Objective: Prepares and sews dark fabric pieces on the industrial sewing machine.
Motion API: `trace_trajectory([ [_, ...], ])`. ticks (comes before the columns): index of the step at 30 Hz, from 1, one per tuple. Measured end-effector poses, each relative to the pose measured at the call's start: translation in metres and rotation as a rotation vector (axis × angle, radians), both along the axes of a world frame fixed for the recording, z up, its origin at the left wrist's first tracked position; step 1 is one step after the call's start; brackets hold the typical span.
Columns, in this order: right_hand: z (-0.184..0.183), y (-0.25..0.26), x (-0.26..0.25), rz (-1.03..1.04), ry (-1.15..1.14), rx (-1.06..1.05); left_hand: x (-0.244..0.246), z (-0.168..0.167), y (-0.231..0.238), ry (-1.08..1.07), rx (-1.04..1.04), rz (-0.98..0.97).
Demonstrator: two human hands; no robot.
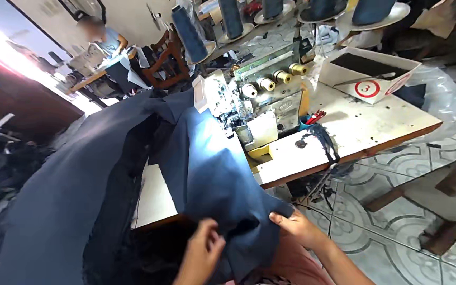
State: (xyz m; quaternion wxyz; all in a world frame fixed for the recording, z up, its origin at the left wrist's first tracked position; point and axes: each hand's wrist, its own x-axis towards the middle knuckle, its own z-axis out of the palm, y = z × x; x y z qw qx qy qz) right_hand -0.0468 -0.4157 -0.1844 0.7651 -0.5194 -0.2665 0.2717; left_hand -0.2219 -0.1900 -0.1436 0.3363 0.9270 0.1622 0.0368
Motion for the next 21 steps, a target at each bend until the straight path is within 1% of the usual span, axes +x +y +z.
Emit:
trace_trajectory([
  [1, -0.001, 0.002, 0.002, 0.006, 0.0, 0.008, -0.026, -0.027, -0.002, 0.247, -0.141, -0.023],
  [2, -0.003, 0.004, 0.003, 0.012, 0.005, 0.02, -0.045, -0.052, 0.0, 0.399, -0.246, 0.009],
  [3, -0.004, 0.005, 0.003, 0.016, 0.012, 0.032, -0.056, -0.07, 0.002, 0.413, -0.303, 0.09],
  [5, -0.004, 0.008, 0.003, 0.015, 0.023, 0.056, -0.05, -0.082, 0.006, 0.181, -0.369, 0.321],
  [6, -0.003, 0.009, 0.002, 0.016, 0.024, 0.06, -0.037, -0.081, 0.01, 0.073, -0.411, 0.413],
  [7, -0.001, 0.01, 0.001, 0.015, 0.022, 0.061, -0.022, -0.08, 0.011, 0.004, -0.463, 0.466],
  [8, 0.001, 0.01, -0.001, 0.009, 0.025, 0.062, -0.008, -0.08, 0.011, -0.019, -0.516, 0.481],
  [10, 0.008, 0.009, -0.005, -0.01, 0.044, 0.061, 0.013, -0.087, 0.005, 0.032, -0.589, 0.461],
  [12, 0.015, 0.008, -0.008, -0.029, 0.045, 0.058, 0.017, -0.094, 0.005, 0.142, -0.618, 0.407],
  [13, 0.018, 0.007, -0.008, -0.034, 0.038, 0.054, 0.012, -0.095, 0.007, 0.162, -0.639, 0.39],
  [15, 0.019, 0.003, -0.006, -0.041, -0.015, 0.025, -0.008, -0.089, 0.017, 0.15, -0.679, 0.413],
  [17, 0.017, 0.0, -0.001, -0.042, -0.1, -0.022, -0.033, -0.065, 0.027, 0.125, -0.642, 0.423],
  [19, 0.014, -0.002, 0.005, -0.022, -0.132, -0.041, -0.052, -0.034, 0.031, 0.097, -0.511, 0.417],
  [21, 0.009, -0.003, 0.01, 0.012, -0.137, -0.014, -0.063, -0.001, 0.031, 0.084, -0.342, 0.43],
])
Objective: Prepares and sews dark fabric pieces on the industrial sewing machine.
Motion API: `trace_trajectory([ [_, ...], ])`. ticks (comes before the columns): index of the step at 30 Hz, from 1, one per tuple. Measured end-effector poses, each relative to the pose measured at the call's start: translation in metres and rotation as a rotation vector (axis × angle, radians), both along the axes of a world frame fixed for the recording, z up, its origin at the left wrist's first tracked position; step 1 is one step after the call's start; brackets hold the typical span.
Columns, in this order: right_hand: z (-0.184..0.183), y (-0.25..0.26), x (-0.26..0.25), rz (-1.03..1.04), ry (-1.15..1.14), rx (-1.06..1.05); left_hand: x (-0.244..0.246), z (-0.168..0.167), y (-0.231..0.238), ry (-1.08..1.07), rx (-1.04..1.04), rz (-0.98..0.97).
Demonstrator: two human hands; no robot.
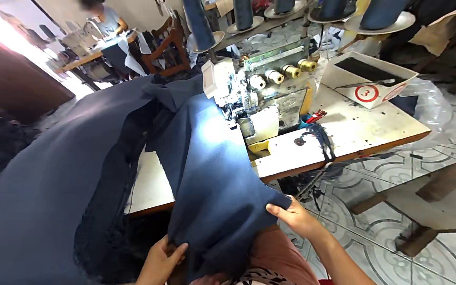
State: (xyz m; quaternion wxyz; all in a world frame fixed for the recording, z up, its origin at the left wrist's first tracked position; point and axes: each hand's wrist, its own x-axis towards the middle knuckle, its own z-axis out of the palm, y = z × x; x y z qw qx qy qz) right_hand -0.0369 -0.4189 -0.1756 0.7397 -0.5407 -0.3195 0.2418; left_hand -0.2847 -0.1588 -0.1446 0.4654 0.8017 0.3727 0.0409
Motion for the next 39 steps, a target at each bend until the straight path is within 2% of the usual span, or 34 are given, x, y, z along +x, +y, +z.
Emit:
trace_trajectory([
  [5, -0.001, 0.003, 0.003, 0.036, 0.082, 0.058, 0.005, 0.057, 0.002, -0.006, 0.369, -0.013],
  [10, 0.008, 0.039, 0.012, 0.023, 0.275, 0.158, 0.05, 0.101, 0.042, -0.126, 0.711, -0.057],
  [13, 0.026, 0.065, 0.02, 0.035, 0.416, 0.238, 0.1, 0.144, 0.072, -0.119, 0.873, -0.115],
  [17, 0.05, 0.103, 0.026, -0.024, 0.653, 0.371, 0.186, 0.195, 0.107, 0.01, 0.996, -0.187],
  [21, 0.072, 0.134, 0.029, -0.101, 0.679, 0.368, 0.276, 0.225, 0.118, 0.125, 1.021, -0.177],
  [23, 0.074, 0.141, 0.031, -0.076, 0.564, 0.305, 0.307, 0.226, 0.122, 0.056, 1.033, -0.168],
  [25, 0.067, 0.138, 0.035, 0.013, 0.358, 0.215, 0.323, 0.214, 0.132, -0.133, 1.053, -0.198],
  [27, 0.057, 0.127, 0.041, -0.014, 0.027, 0.094, 0.321, 0.199, 0.142, -0.263, 0.929, -0.301],
  [28, 0.051, 0.118, 0.046, -0.092, -0.173, 0.017, 0.311, 0.194, 0.143, -0.255, 0.865, -0.37],
  [29, 0.044, 0.108, 0.052, -0.201, -0.357, -0.057, 0.29, 0.19, 0.134, -0.168, 0.862, -0.397],
  [31, 0.028, 0.091, 0.071, -0.401, -0.607, -0.159, 0.224, 0.175, 0.093, 0.18, 0.918, -0.485],
  [33, 0.018, 0.084, 0.086, -0.521, -0.631, -0.202, 0.17, 0.147, 0.049, 0.637, 0.75, -0.68],
  [34, 0.016, 0.084, 0.09, -0.545, -0.603, -0.218, 0.163, 0.129, 0.036, 0.87, 0.617, -0.746],
  [35, 0.016, 0.087, 0.09, -0.568, -0.598, -0.23, 0.166, 0.114, 0.035, 1.01, 0.53, -0.766],
  [37, 0.015, 0.092, 0.088, -0.616, -0.648, -0.265, 0.192, 0.104, 0.07, 0.905, 0.542, -0.757],
  [39, 0.012, 0.093, 0.085, -0.677, -0.686, -0.248, 0.244, 0.111, 0.117, 0.841, 0.616, -0.658],
])
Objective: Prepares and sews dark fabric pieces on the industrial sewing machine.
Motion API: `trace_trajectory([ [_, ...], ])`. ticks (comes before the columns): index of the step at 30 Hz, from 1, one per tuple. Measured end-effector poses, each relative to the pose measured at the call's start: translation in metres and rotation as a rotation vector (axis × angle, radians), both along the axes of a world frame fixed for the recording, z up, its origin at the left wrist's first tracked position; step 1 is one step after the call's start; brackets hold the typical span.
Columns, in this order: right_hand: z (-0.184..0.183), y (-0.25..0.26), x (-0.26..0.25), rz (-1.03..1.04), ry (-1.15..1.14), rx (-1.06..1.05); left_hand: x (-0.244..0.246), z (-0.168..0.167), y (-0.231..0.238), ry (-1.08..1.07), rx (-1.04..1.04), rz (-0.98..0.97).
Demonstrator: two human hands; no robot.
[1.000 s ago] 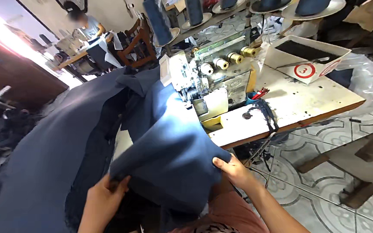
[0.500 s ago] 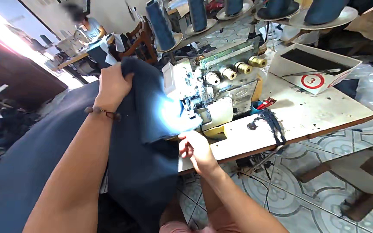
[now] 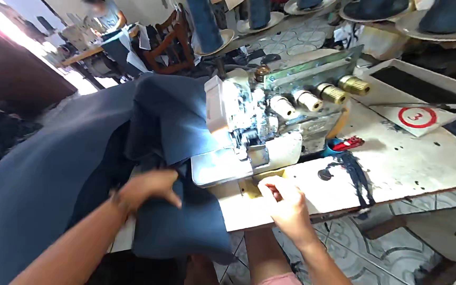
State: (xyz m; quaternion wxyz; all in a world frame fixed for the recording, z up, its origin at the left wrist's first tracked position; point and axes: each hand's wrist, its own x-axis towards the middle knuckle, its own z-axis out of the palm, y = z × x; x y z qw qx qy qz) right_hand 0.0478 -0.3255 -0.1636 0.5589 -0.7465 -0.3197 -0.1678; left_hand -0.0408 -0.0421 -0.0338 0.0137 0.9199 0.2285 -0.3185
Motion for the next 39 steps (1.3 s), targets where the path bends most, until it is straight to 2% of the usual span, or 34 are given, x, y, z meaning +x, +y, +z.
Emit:
trace_trajectory([
  [2, -0.001, -0.003, 0.0, -0.028, -0.031, 0.011, 0.066, 0.014, 0.032, -0.022, 0.133, 0.208],
  [4, -0.002, -0.004, 0.002, -0.041, -0.054, -0.015, 0.124, 0.013, 0.061, -0.157, 0.243, 0.281],
  [5, -0.004, -0.003, 0.004, -0.046, -0.067, -0.033, 0.148, 0.012, 0.067, -0.255, 0.231, 0.34],
  [7, -0.006, -0.001, 0.004, -0.05, -0.068, -0.064, 0.18, 0.005, 0.068, -0.631, 0.006, 0.578],
  [9, -0.006, -0.001, 0.006, -0.039, -0.056, -0.088, 0.201, -0.004, 0.067, -1.029, -0.389, 0.887],
  [10, -0.007, -0.002, 0.006, -0.032, -0.047, -0.097, 0.206, -0.009, 0.068, -1.118, -0.477, 0.983],
  [11, -0.007, -0.003, 0.005, -0.028, -0.038, -0.099, 0.205, -0.015, 0.069, -1.087, -0.463, 0.982],
  [12, -0.007, -0.003, 0.004, -0.023, -0.031, -0.097, 0.197, -0.019, 0.072, -0.921, -0.322, 0.855],
  [14, -0.006, -0.002, 0.002, -0.002, -0.025, -0.087, 0.172, -0.021, 0.079, -0.492, 0.021, 0.46],
  [15, -0.005, -0.003, 0.002, 0.012, -0.023, -0.084, 0.158, -0.019, 0.08, -0.343, 0.128, 0.258],
  [17, -0.004, -0.004, 0.002, 0.036, -0.024, -0.08, 0.122, -0.016, 0.076, -0.267, 0.152, -0.109],
  [19, -0.003, -0.003, 0.002, 0.056, -0.02, -0.084, 0.067, 0.009, 0.06, -0.219, 0.064, -0.273],
  [22, 0.0, -0.003, 0.002, 0.079, -0.008, -0.112, -0.036, 0.064, 0.036, -0.38, 0.001, -0.194],
  [24, 0.001, -0.005, 0.001, 0.099, -0.011, -0.134, -0.098, 0.085, 0.039, -0.599, 0.147, -0.057],
  [26, 0.004, -0.007, -0.001, 0.12, -0.034, -0.162, -0.147, 0.087, 0.049, -0.755, 0.306, 0.113],
  [28, 0.006, -0.009, -0.002, 0.145, -0.054, -0.188, -0.185, 0.075, 0.05, -0.814, 0.355, 0.253],
  [30, 0.008, -0.009, -0.004, 0.148, -0.07, -0.209, -0.201, 0.059, 0.051, -0.88, 0.338, 0.295],
  [33, 0.008, -0.01, -0.006, 0.122, -0.095, -0.194, -0.204, 0.045, 0.049, -1.014, 0.327, 0.231],
  [36, 0.002, -0.013, -0.003, 0.127, -0.104, -0.124, -0.207, 0.043, 0.067, -1.075, 0.267, 0.216],
  [39, 0.002, -0.019, -0.003, 0.186, -0.044, -0.023, -0.208, 0.057, 0.086, -1.017, 0.136, 0.248],
])
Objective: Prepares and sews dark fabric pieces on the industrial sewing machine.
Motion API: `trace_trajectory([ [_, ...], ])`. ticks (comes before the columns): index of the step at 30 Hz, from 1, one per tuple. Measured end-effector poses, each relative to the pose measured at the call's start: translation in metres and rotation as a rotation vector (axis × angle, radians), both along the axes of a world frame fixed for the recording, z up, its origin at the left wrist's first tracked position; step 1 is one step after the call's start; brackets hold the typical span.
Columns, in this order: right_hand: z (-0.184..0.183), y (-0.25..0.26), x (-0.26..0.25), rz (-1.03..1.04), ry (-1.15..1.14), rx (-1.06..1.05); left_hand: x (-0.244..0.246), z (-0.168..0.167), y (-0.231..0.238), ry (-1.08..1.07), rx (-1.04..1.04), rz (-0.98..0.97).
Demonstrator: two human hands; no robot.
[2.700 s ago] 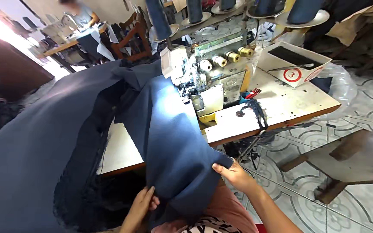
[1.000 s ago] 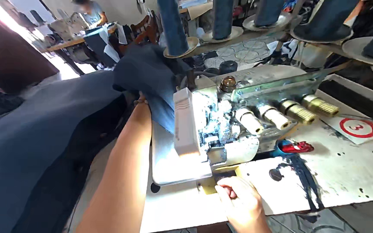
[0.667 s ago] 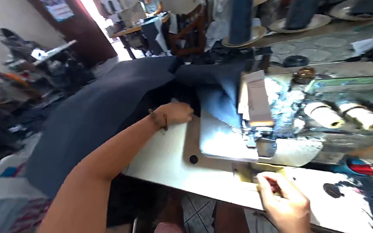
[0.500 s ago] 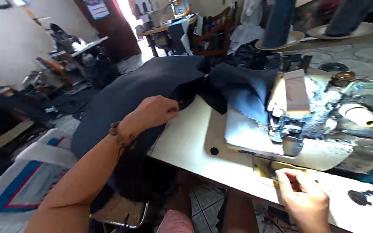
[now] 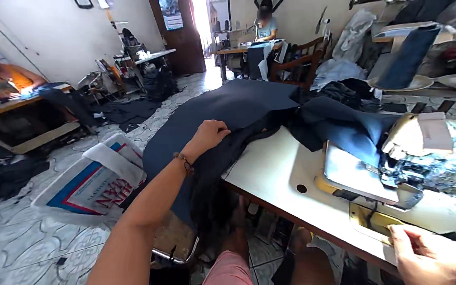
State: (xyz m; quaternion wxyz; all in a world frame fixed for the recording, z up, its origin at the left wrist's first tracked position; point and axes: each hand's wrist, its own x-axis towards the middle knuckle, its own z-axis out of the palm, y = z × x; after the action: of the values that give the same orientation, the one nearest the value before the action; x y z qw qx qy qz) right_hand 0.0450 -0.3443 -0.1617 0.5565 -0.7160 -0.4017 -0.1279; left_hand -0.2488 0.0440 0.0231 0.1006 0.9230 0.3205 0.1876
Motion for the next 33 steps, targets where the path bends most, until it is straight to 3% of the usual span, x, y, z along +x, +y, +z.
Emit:
trace_trajectory([
  [4, 0.011, 0.0, -0.023, 0.184, 0.215, 0.213, 0.002, 0.023, 0.005, 0.041, 0.012, 0.128],
  [7, 0.022, 0.003, -0.072, 0.434, 0.46, 0.087, 0.009, 0.035, -0.017, -0.062, -0.025, 0.236],
  [9, 0.022, 0.014, -0.104, 0.689, 0.655, -0.012, 0.017, 0.029, -0.062, -0.073, -0.084, 0.083],
  [12, 0.021, 0.037, -0.137, 0.984, 1.064, -0.007, 0.018, -0.015, -0.144, 0.041, -0.211, -0.261],
  [15, 0.027, 0.042, -0.143, 0.88, 1.287, 0.135, 0.005, -0.056, -0.206, 0.198, -0.438, -0.579],
  [21, 0.013, 0.025, -0.135, 0.45, 1.316, 0.163, -0.018, -0.131, -0.265, 0.458, -0.693, -1.106],
  [23, -0.002, 0.017, -0.141, 0.394, 1.237, 0.16, 0.001, -0.134, -0.26, 0.442, -0.483, -1.102],
  [25, -0.019, 0.006, -0.149, 0.378, 1.12, 0.167, 0.041, -0.129, -0.246, 0.238, -0.204, -0.987],
  [27, -0.035, -0.004, -0.16, 0.378, 1.015, 0.167, 0.09, -0.13, -0.223, 0.044, -0.054, -0.908],
  [30, -0.046, -0.02, -0.174, 0.376, 0.992, 0.147, 0.139, -0.133, -0.201, -0.026, -0.024, -0.893],
  [33, -0.055, -0.036, -0.174, 0.414, 1.02, 0.152, 0.149, -0.143, -0.2, -0.003, -0.067, -0.875],
])
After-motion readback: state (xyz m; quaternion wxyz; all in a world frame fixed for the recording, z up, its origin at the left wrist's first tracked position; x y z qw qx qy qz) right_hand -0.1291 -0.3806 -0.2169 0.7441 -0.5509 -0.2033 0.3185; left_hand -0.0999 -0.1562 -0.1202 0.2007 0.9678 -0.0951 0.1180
